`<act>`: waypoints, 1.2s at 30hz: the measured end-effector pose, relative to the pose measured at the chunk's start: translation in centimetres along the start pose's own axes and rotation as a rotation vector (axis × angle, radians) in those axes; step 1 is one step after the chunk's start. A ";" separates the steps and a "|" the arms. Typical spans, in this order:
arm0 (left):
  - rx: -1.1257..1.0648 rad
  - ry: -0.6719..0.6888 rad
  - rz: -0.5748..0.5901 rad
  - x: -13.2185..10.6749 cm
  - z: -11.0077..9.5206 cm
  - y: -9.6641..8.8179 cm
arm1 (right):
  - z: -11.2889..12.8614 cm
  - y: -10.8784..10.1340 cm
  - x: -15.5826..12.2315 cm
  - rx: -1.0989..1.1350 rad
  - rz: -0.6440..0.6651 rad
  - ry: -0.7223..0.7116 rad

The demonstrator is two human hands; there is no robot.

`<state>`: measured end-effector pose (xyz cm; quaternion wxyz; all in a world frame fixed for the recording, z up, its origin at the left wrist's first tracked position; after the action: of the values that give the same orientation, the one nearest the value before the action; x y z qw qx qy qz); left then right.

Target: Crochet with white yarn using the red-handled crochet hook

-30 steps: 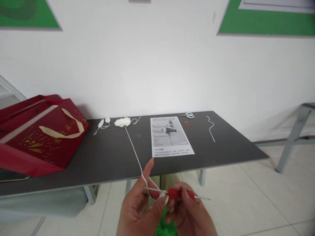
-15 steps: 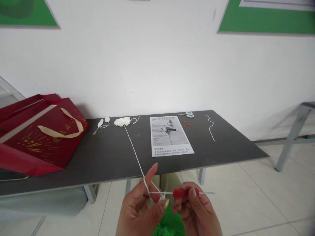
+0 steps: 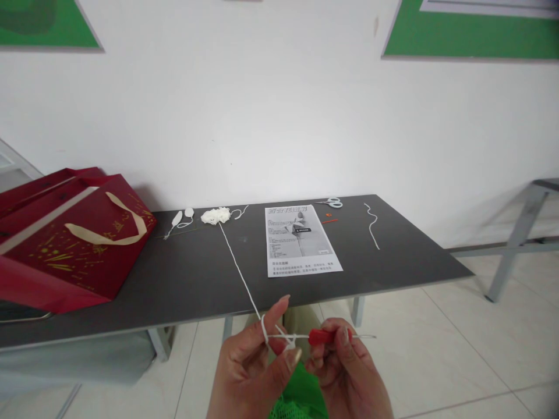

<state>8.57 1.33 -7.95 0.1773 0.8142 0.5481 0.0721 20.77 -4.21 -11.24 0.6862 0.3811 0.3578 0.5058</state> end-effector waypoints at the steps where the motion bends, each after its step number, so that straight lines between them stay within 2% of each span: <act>1: -0.003 -0.001 -0.002 0.0 0.0 0.1 | 0.1 0.0 0.0 -0.010 -0.001 -0.009; 4: -0.020 -0.016 -0.013 -0.2 -0.1 0.3 | 0.3 -0.1 -0.1 -0.008 -0.016 -0.022; 9: -0.028 -0.043 -0.013 -0.3 0.1 0.7 | 0.3 -0.1 -0.2 0.078 -0.048 0.038; 13: -0.063 -0.083 -0.012 -0.4 0.4 0.7 | 1.1 0.1 -0.1 0.019 -0.038 -0.004; 17: -0.104 -0.060 0.020 -0.2 0.2 1.0 | 1.1 0.0 -0.1 -0.011 -0.056 -0.008; 26: -0.124 -0.037 0.071 -0.2 0.4 0.9 | 0.3 0.0 -0.6 -0.045 -0.071 0.085; 36: -0.028 0.001 0.004 -0.6 0.1 0.3 | 0.7 0.5 -0.4 -0.118 -0.060 0.054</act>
<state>8.65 0.69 -7.91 0.1883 0.8126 0.5456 0.0805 21.06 -4.65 -10.47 0.7124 0.3152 0.3569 0.5155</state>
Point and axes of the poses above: each hand's wrist, its own x-axis towards the middle knuckle, its own y-axis out of the palm, z = x × y, the point moved 7 cm from there along x, towards the middle knuckle, and after that the axes turned 8 degrees about z, right-handed, at the moved point
